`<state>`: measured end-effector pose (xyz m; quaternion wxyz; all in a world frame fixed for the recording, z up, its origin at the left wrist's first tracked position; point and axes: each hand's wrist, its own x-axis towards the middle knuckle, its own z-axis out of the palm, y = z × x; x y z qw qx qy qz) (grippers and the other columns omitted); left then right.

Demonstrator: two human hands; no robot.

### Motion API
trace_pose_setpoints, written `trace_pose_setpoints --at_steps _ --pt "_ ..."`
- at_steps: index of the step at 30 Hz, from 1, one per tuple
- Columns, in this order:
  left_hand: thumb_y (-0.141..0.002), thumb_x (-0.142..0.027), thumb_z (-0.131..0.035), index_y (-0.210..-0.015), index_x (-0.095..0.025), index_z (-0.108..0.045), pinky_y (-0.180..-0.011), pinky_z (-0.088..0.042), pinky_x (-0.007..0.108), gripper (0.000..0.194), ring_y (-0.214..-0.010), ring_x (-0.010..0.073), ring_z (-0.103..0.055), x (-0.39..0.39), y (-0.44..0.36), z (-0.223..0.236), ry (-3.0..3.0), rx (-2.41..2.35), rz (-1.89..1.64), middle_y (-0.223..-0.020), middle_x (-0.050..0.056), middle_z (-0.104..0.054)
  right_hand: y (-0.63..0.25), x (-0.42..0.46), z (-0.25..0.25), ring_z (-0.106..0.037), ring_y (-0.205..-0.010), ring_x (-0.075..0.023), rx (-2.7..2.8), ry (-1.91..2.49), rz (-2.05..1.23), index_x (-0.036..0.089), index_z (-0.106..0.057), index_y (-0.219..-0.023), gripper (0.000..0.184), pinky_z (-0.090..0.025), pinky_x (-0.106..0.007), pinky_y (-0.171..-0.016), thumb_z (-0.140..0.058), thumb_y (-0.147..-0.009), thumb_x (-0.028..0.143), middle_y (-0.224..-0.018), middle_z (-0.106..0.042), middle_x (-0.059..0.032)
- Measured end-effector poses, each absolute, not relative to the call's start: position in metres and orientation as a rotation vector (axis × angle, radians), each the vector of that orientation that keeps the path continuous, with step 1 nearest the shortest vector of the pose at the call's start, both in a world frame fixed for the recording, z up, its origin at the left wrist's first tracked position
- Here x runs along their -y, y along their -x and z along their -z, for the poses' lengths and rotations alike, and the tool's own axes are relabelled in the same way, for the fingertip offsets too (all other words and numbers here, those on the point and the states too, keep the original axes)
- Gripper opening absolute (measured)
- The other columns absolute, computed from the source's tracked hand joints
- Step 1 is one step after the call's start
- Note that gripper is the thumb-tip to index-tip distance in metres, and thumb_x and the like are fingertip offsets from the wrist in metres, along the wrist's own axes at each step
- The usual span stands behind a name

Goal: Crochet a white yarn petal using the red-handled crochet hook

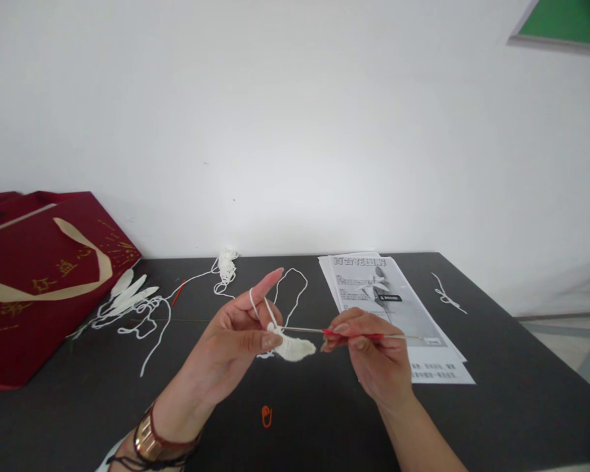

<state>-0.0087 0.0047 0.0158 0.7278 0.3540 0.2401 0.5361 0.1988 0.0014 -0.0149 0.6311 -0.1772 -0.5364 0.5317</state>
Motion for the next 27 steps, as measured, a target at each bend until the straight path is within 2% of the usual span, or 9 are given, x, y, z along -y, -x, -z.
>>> trace_pose_setpoints --at_steps 17,24,27 --pt "-0.055 0.001 -0.076 -0.126 -0.016 -0.064 -0.052 -0.039 0.02 0.075 -0.058 0.0093 -0.05 -0.0093 0.0163 -0.0121 -0.668 -0.445 -0.932 -0.061 -0.004 -0.06 -0.2081 -0.0017 0.0114 -0.071 -0.069 -0.0156 1.328 0.376 -1.246 0.021 -0.076 -0.093 0.011 -0.059 -0.027 -0.062 -0.067 -0.088 0.022 -0.085 -0.07 -0.0057" --pt "-0.053 0.0 -0.077 -0.123 -0.015 -0.066 -0.047 -0.03 0.019 0.072 -0.054 0.0086 -0.046 -0.0101 0.0164 -0.0112 -0.709 -0.434 -0.88 -0.059 -0.004 -0.058 -0.2042 -0.0027 0.01 -0.07 -0.065 -0.0142 1.213 0.351 -1.334 0.02 -0.076 -0.09 0.009 -0.058 -0.024 -0.058 -0.069 -0.086 0.024 -0.076 -0.07 -0.004" --pt "-0.051 -0.002 -0.078 -0.119 -0.016 -0.069 -0.046 -0.03 0.019 0.07 -0.055 0.009 -0.046 -0.0104 0.0167 -0.0105 -0.71 -0.413 -0.868 -0.058 -0.004 -0.057 -0.2034 -0.0026 0.0092 -0.07 -0.063 -0.0141 1.175 0.35 -1.371 0.019 -0.076 -0.087 0.008 -0.058 -0.022 -0.056 -0.071 -0.084 0.024 -0.073 -0.07 -0.0036"
